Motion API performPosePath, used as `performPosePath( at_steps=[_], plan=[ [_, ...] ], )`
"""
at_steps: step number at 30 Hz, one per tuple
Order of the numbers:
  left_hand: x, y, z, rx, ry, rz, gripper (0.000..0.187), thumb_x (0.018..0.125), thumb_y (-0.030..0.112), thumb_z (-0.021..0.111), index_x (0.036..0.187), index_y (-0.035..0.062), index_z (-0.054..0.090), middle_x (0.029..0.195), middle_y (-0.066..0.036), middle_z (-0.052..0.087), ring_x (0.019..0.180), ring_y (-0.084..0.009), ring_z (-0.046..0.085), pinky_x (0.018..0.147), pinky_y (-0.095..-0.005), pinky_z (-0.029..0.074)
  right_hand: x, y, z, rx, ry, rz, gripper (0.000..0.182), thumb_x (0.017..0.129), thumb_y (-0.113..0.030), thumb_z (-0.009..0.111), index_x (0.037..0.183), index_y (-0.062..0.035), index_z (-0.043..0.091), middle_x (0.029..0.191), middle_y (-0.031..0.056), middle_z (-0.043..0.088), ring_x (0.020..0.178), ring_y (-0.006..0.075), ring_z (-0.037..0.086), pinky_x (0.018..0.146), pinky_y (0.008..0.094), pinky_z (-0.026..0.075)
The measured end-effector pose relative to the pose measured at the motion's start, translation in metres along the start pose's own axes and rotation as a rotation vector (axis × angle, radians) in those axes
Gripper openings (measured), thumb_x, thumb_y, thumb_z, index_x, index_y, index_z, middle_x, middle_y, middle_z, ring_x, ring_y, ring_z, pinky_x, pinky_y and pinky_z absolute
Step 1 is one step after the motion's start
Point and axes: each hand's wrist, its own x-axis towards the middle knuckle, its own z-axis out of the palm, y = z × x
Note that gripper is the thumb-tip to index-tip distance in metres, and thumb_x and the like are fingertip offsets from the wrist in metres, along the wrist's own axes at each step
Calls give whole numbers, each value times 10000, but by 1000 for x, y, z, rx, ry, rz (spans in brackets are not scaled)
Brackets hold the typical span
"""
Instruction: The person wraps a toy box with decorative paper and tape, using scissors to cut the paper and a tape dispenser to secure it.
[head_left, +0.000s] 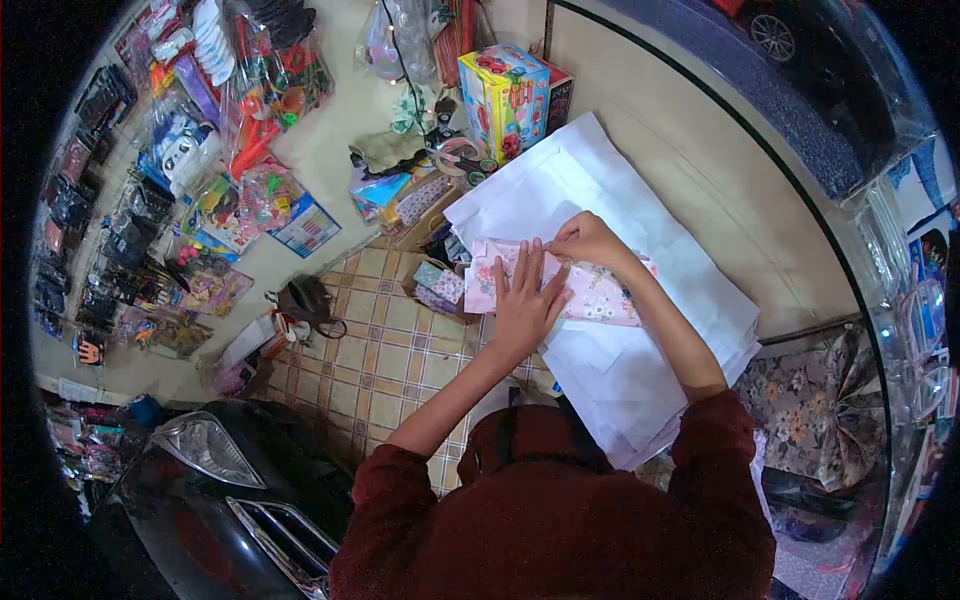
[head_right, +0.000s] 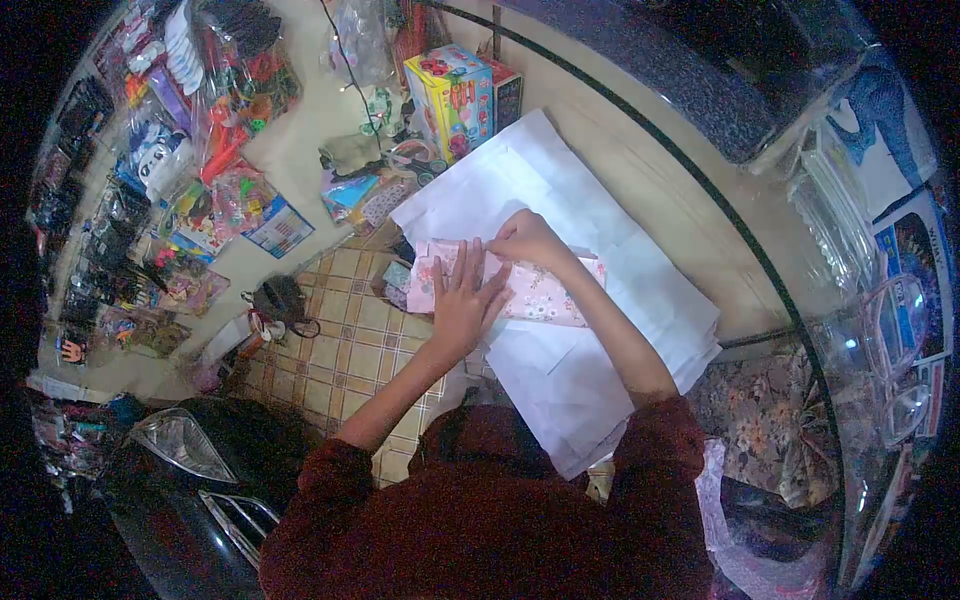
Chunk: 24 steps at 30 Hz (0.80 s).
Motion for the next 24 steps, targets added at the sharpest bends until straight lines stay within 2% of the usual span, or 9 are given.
performPosePath(
  at_steps=[2,6,8,11,20,24],
  plan=[
    [-1,-1,2,-5,-9,2,403,893,370,576,1252,189,603,1467,-225,324,1380,-381,271,1078,-628,141,-2,-6,-1,-13,-5,-1,227,752,-162,725,774,62,690,670,99,671,571,116,619,530,236,496],
    [1,-2,-2,-8,-10,8,413,888,376,583,1261,200,598,1438,-237,361,1369,-423,265,1074,-626,168,2,-4,-1,-78,-9,-19,224,746,-163,729,727,57,690,660,100,670,556,110,607,520,236,485],
    [1,-4,0,11,-7,15,420,878,398,590,1265,236,586,1435,-217,368,1361,-434,264,1061,-628,192,2,-3,-4,-143,5,-62,233,743,-173,733,701,53,690,642,97,666,548,104,600,511,235,475],
    [1,-5,4,54,17,34,436,873,413,595,1278,251,571,1419,-219,380,1353,-444,265,1055,-628,206,0,-5,-11,-69,-68,-33,295,738,-230,754,678,52,690,610,91,656,527,98,589,499,229,459],
    [1,-6,9,102,10,65,452,865,420,605,1274,232,567,1397,-246,387,1339,-439,289,1064,-620,203,-4,-16,-24,-136,-173,66,420,734,-398,780,628,-5,677,572,60,632,503,102,586,478,228,449],
    [1,-5,11,115,14,69,459,860,416,613,1277,232,564,1403,-253,378,1341,-437,287,1069,-616,197,-1,-4,-28,-128,-171,22,472,722,-460,776,605,-16,669,543,39,609,468,94,552,450,232,418]
  ],
)
